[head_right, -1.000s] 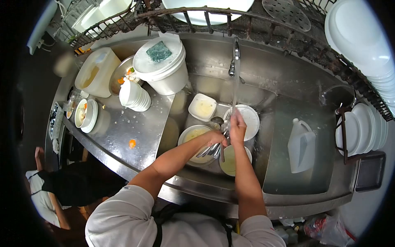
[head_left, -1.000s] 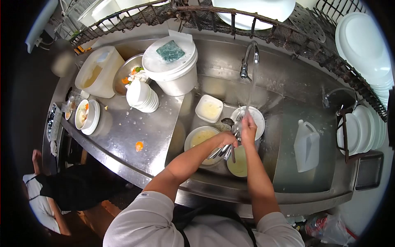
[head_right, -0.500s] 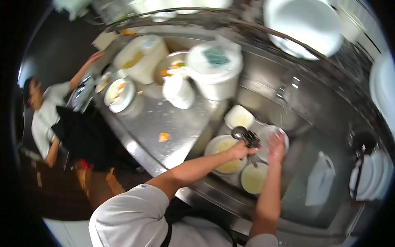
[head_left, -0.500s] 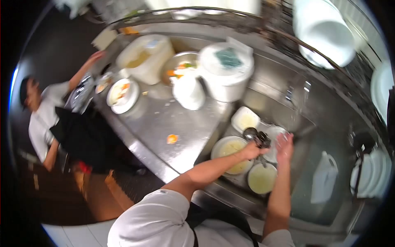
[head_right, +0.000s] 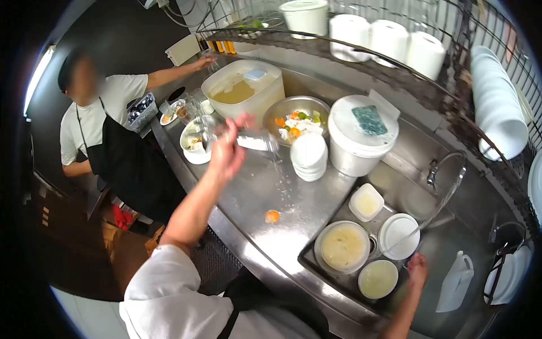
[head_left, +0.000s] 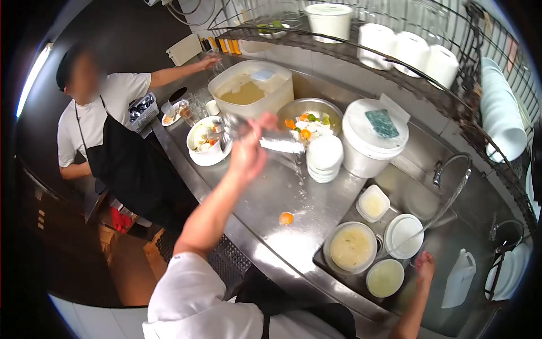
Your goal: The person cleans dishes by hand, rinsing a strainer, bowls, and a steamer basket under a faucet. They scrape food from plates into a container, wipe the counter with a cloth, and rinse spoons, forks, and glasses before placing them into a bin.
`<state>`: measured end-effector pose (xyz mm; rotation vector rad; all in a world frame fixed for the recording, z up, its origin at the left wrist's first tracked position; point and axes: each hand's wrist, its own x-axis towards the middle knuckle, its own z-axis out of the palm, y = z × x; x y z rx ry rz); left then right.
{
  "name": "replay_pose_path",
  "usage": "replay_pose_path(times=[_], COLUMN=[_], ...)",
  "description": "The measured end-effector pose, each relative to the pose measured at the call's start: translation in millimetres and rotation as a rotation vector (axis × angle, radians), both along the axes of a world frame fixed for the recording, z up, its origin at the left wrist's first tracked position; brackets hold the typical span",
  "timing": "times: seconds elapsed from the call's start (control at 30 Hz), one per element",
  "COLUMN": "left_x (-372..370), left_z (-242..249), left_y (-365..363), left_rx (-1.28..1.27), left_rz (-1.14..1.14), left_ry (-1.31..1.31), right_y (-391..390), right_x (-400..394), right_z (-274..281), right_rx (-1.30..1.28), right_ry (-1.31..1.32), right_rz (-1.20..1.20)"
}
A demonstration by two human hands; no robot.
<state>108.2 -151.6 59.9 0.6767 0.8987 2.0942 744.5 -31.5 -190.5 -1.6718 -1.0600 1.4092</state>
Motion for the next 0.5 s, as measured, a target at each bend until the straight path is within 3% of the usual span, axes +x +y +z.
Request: replay_pose_path(times=[0.07,0.17,0.23,0.37,0.5], left_x=[-93.6,-243.7,-308.6,-374.5,-355.9], left_z=[8.7,-1.0,-17.6,-94.3,-83.6], left_y=[40.7,126.9,163.9,202.8,210.2], left_rx=[0.102,0.165,-0.01,-0.62,-1.222], left_rz=[0.096,0.15,0.245,0.124,-0.228], left_ry=[-0.011,-0.235,-0.37,0.158,1.034], right_y=[-17.8,-45.8,-73.4,-95.2,-96.7], right_x=[-29.9,-105.8,-144.2,-259.6,-355.5], right_z=[21.2,63.7,81.1,131.3,180.7], right_rx=[0.094,0.169,0.192,0.205,0.309], right_ry=[0.038,0.022,0.09,0.091,-0.006], right_rz=[-0.078,-0.225,-0.262,-0.131,0.12])
